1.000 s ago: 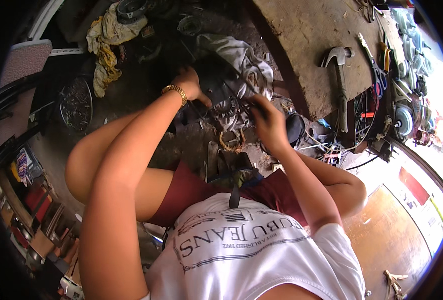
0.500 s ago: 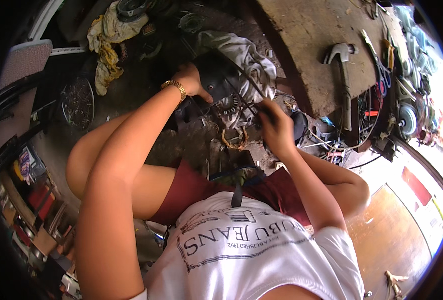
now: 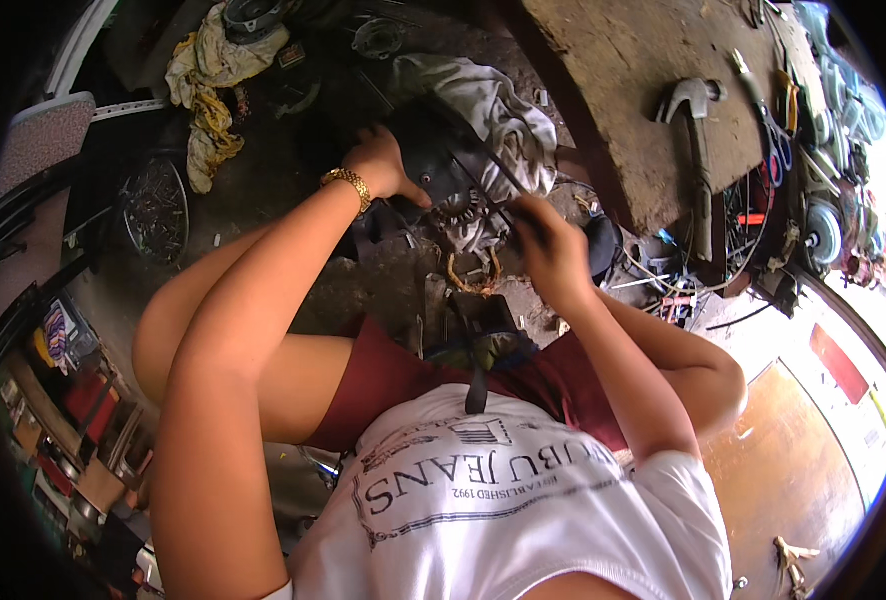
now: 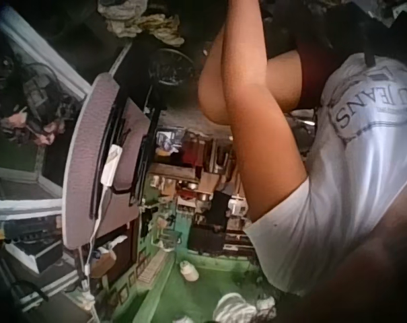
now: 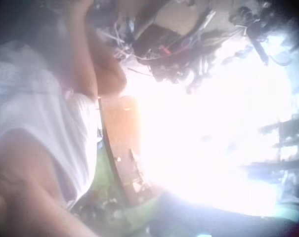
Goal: The person disassembles an alternator while sitting on the floor, using a screwdriver to remove internal components and a cloth to hold the metal housing.
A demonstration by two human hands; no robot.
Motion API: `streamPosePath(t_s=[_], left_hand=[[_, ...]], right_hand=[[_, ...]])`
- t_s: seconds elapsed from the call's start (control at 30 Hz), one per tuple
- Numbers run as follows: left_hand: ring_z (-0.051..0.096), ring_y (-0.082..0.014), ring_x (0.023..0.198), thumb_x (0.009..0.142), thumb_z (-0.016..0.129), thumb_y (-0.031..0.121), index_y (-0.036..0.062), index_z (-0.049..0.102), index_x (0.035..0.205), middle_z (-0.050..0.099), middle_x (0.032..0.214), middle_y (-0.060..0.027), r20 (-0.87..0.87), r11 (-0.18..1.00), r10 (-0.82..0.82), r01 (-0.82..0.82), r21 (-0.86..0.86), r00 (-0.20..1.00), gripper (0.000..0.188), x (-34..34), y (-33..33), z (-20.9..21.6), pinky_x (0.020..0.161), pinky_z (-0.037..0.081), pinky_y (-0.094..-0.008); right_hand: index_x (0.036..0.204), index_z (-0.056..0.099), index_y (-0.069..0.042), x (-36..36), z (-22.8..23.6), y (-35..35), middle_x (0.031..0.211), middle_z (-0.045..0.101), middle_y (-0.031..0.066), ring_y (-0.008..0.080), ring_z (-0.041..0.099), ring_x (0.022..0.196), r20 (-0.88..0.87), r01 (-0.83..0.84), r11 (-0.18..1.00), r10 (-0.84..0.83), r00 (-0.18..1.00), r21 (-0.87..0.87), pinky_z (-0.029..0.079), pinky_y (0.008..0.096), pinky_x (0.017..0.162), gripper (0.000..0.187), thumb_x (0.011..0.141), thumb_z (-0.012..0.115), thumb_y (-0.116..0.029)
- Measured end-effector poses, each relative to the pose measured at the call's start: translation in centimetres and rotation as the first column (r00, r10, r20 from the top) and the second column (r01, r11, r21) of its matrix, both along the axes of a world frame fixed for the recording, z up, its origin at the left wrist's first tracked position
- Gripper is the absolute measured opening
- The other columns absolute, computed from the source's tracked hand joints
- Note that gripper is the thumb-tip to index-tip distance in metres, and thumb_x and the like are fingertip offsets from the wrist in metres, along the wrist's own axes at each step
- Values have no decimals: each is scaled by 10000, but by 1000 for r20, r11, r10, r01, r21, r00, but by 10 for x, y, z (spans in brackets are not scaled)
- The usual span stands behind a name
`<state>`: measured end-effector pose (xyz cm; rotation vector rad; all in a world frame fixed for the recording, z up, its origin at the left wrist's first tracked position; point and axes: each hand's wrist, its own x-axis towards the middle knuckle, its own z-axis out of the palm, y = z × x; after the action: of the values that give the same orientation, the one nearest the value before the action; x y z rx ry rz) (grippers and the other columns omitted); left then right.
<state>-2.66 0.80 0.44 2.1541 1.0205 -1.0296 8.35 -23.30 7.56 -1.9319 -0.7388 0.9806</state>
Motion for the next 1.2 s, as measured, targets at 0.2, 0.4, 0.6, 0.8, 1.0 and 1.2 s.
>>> streamPosePath(t_s=[0.2, 0.4, 0.6, 0.8, 1.0, 1.2], left_hand=[[468, -405, 1317, 430, 956, 524, -156, 139, 1464, 355, 1452, -351, 58, 997, -71, 69, 28, 996, 1483, 9, 2, 0, 1053, 458, -393], [437, -401, 1342, 441, 938, 565, -180, 201, 1429, 382, 1446, -339, -51, 965, 6, -19, -261, 999, 1441, 12, 36, 1, 1086, 425, -403], [439, -388, 1344, 448, 934, 571, -189, 234, 1409, 372, 1455, -341, -5, 995, -25, 24, -95, 1000, 1411, 2, 23, -4, 1073, 436, -393], [485, -349, 1317, 427, 928, 594, -153, 375, 1376, 428, 1433, -313, -29, 953, -53, 42, -301, 998, 1328, 19, 31, -7, 1054, 456, -390], [417, -400, 1360, 462, 931, 569, -169, 189, 1439, 329, 1483, -338, -21, 996, -17, 15, -85, 1000, 1432, -3, 22, -2, 1108, 399, -401], [429, -400, 1351, 471, 941, 541, -149, 176, 1454, 325, 1485, -339, 35, 993, -58, 61, -102, 998, 1424, 9, 25, -3, 1101, 410, -395]], right_hand=[[1189, 623, -55, -5, -35, 2, 1060, 701, 182, 313, 710, 963, 281, -89, 994, 67, 957, 67, 550, 339, 770, 310, 914, 547, 64], [1193, 616, -41, 2, -35, 61, 1101, 685, 179, 292, 684, 1017, 120, -31, 982, 9, 993, 184, 508, 350, 854, 287, 917, 567, 21], [1201, 598, 24, 12, 49, -30, 1071, 697, 153, 204, 666, 993, -25, -31, 999, 32, 999, 28, 506, 310, 871, 301, 931, 492, 104], [1203, 606, -4, 2, -59, 98, 1117, 681, 159, 250, 652, 1047, 116, -45, 972, 19, 993, 229, 484, 321, 924, 298, 905, 593, 10], [1223, 595, -8, 6, 29, 1, 1127, 690, 161, 189, 651, 1072, 14, -42, 999, 42, 999, -34, 477, 305, 937, 314, 927, 519, 69], [1172, 595, 5, 1, -33, 27, 1075, 662, 116, 191, 629, 1000, 133, -56, 988, 37, 990, 141, 476, 297, 894, 264, 918, 545, 57]])
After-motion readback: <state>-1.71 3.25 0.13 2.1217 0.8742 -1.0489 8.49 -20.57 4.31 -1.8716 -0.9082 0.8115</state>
